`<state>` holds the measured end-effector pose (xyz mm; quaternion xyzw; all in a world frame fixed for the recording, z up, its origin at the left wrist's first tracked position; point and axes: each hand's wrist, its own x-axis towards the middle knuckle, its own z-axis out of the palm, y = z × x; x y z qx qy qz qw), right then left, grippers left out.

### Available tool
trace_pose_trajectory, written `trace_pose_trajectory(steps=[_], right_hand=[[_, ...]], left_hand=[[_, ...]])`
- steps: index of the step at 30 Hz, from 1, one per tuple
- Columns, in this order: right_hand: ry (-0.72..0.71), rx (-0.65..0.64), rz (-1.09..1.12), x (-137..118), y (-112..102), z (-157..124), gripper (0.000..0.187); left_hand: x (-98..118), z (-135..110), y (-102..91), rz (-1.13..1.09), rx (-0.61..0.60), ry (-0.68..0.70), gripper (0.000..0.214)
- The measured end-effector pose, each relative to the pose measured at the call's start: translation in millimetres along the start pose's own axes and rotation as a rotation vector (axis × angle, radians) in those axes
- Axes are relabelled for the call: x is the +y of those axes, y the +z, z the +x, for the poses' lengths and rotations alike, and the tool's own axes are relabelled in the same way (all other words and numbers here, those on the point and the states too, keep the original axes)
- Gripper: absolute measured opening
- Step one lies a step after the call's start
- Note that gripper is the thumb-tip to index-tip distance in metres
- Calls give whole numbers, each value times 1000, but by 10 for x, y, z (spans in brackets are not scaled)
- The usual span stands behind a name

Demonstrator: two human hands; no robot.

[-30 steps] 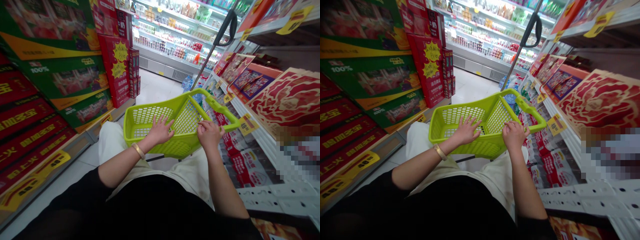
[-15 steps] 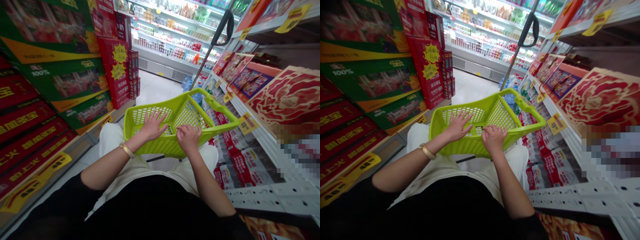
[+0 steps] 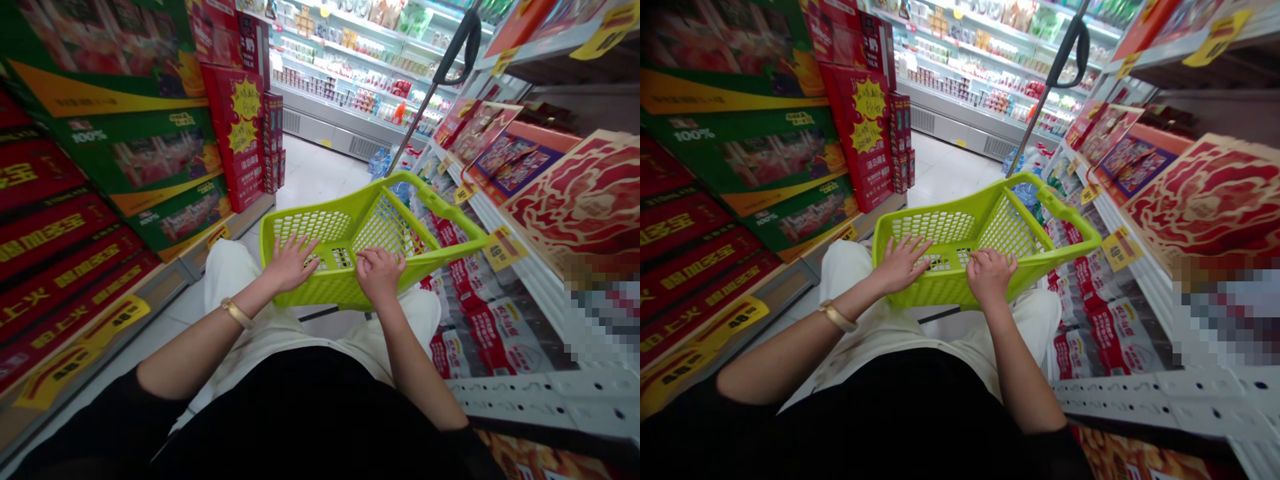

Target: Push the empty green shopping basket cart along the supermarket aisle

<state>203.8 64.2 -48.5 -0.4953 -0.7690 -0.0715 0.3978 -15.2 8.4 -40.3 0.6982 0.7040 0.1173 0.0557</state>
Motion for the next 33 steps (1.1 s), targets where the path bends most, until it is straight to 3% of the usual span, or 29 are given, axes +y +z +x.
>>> trace_pose_trajectory(steps=[8,12,19,23,28,33], right_hand=[[-128,-84,109,-452,106,-234,9],[-128,-79,121,-327,39,-192,11],[38,58,23,3,-42,-57,15],[4,26,41,-134,18,-145,14],[-140,-64,123,-426,102,-308,10],[-138,-87,111,-383,72,-278,11]], left_hand=[[35,-82,37,-6,36,-15,59],[62,-113,28,-16,30,-34,60],[140,-139,30,-52,5,-24,60],[191,-146,29,-57,7,-27,59],[202,-153,18,-56,12,-43,59],[206,-170,-22,-50,10,-71,59]])
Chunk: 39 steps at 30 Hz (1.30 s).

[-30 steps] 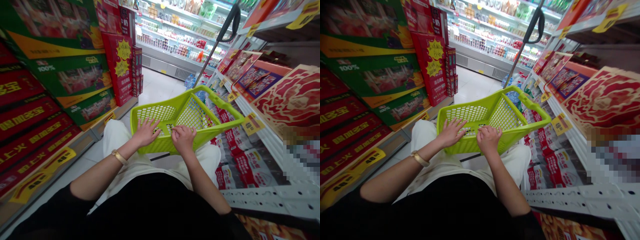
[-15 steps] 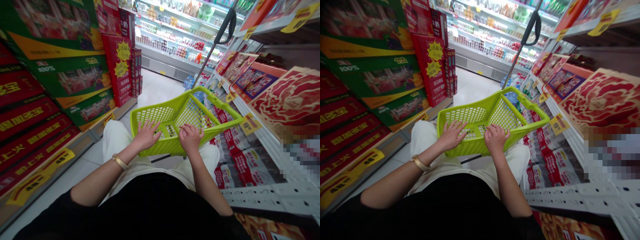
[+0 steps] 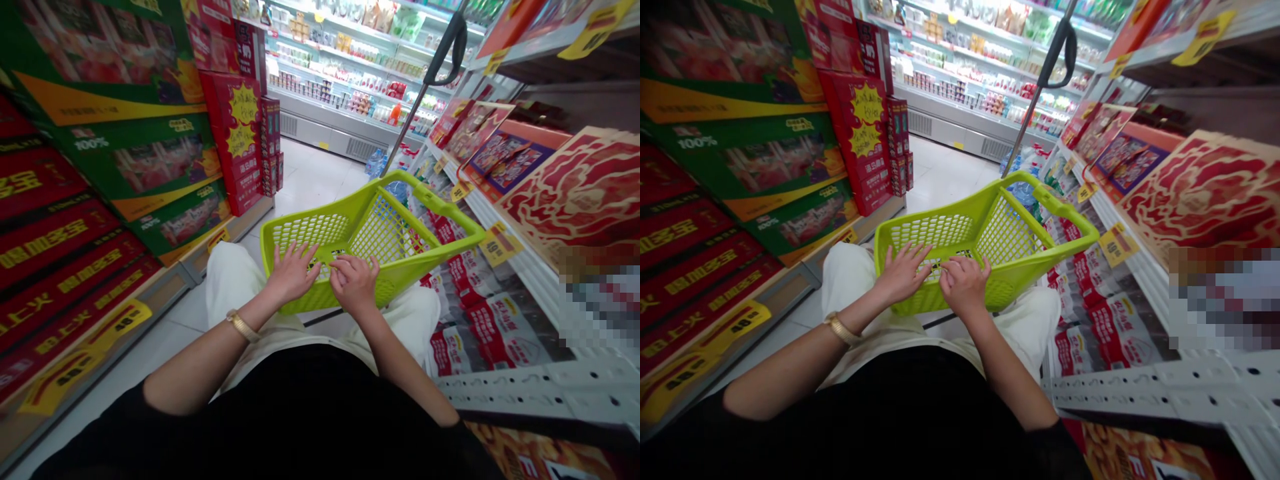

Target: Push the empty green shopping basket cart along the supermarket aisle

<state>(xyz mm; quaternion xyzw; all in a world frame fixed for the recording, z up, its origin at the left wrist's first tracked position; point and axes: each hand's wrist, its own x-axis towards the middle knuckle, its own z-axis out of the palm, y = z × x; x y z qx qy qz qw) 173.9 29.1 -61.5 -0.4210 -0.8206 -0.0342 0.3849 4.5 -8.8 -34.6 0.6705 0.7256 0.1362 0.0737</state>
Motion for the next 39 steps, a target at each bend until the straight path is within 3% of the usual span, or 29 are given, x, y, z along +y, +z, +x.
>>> trace_pose_trajectory(steps=[7,13,18,23,28,32,39], right_hand=[[107,85,-38,236,-91,32,13],[62,66,-34,38,-26,-32,11],[-15,-3,-23,-65,5,-60,11],[58,63,-48,219,-76,10,12],[188,209,-148,432,-147,39,19],[156,206,-122,263,-79,-33,24],[-28,101,23,-147,95,-108,11]], left_hand=[[33,-6,29,5,4,29,60],[31,-29,71,0,66,175,64],[20,-19,56,1,65,134,61],[24,-7,45,-5,41,42,60],[41,-14,52,-25,30,41,61],[67,-21,43,-26,21,44,60],[48,-21,43,-22,37,42,58]])
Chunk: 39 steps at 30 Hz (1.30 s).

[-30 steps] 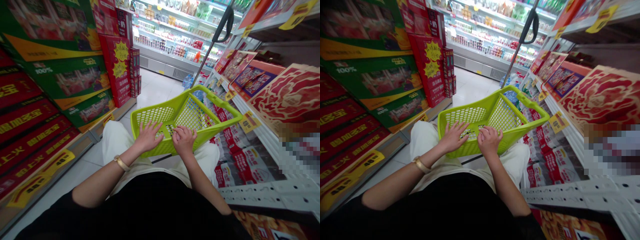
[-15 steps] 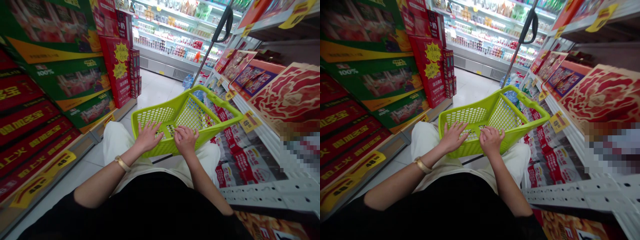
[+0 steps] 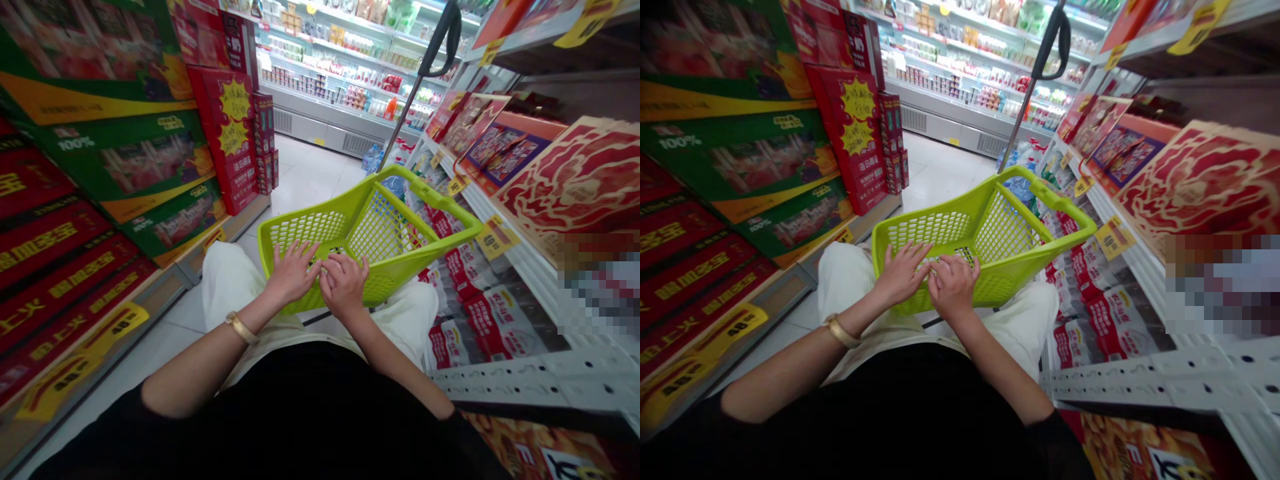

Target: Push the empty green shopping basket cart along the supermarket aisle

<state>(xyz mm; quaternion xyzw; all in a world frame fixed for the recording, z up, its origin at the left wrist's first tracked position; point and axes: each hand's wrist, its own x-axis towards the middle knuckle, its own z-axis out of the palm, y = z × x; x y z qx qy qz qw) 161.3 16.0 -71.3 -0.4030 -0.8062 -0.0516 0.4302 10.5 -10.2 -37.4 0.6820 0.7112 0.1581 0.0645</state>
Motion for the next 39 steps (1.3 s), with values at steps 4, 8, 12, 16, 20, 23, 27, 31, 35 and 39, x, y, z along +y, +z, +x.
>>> trace_pose_trajectory(steps=[4,8,12,16,20,23,27,31,35,39], right_hand=[[-29,4,-12,31,4,33,10],[29,28,-63,246,-70,89,11],[120,97,-119,498,-137,145,13],[126,116,-142,619,-142,190,14],[143,105,-146,642,-113,228,15],[162,87,-148,664,-93,259,15],[184,51,-120,718,-84,308,16],[196,20,-108,720,-91,329,17],[149,-34,-67,524,-100,239,14],[28,-158,-12,220,-101,93,13]], left_hand=[[-30,14,2,-2,33,-28,57],[-48,36,15,-26,42,-42,58],[-59,49,34,-56,48,-56,58],[-42,58,50,-77,41,-62,58],[-10,61,76,-73,59,-35,57],[9,50,100,-67,67,-12,59],[53,17,129,-66,75,43,60],[117,-34,160,-82,76,124,65],[160,-87,204,-113,92,194,68],[183,-133,220,-158,109,233,71]])
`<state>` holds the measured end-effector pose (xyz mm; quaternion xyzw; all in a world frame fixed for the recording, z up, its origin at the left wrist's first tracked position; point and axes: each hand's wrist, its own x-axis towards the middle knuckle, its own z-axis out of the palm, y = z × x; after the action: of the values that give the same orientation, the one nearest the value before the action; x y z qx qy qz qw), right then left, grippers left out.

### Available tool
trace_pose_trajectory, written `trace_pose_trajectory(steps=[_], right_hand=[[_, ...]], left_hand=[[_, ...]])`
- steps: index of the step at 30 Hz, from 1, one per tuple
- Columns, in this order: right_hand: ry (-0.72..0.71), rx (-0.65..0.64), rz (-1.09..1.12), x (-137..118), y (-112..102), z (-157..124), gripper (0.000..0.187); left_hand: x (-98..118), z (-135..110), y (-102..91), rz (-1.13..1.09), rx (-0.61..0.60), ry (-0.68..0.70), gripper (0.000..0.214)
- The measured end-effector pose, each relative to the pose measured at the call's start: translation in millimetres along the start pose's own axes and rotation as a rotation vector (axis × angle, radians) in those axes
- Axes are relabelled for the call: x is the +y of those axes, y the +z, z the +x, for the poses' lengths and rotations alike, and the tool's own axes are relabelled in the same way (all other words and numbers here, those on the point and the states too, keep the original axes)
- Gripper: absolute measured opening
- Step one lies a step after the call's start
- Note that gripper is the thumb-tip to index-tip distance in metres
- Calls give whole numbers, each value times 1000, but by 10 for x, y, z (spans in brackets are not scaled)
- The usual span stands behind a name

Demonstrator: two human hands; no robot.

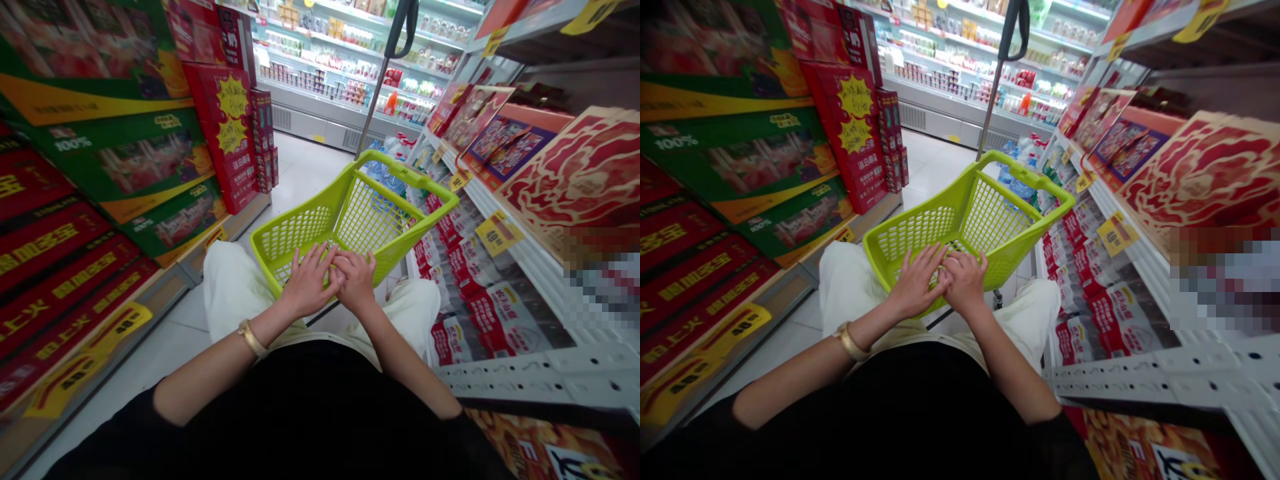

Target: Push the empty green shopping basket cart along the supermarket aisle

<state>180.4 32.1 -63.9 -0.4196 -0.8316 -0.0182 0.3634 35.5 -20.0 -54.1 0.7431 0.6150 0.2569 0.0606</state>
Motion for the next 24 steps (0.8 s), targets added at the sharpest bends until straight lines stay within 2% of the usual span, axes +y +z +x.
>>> trace_pose_trajectory(steps=[4,10,13,18,24], right_hand=[[-22,-55,-14,-43,-10,8,13],[96,45,-47,215,-44,179,13],[86,34,-39,135,-22,118,13],[-21,-47,-20,-74,5,-17,14],[60,9,-32,111,-23,111,13]], left_hand=[[32,-21,-22,-7,-6,-3,74],[69,-9,-33,10,-17,-1,73],[77,-6,-28,11,-2,6,73],[73,-19,-21,21,34,24,76],[100,-16,-3,46,36,44,74]])
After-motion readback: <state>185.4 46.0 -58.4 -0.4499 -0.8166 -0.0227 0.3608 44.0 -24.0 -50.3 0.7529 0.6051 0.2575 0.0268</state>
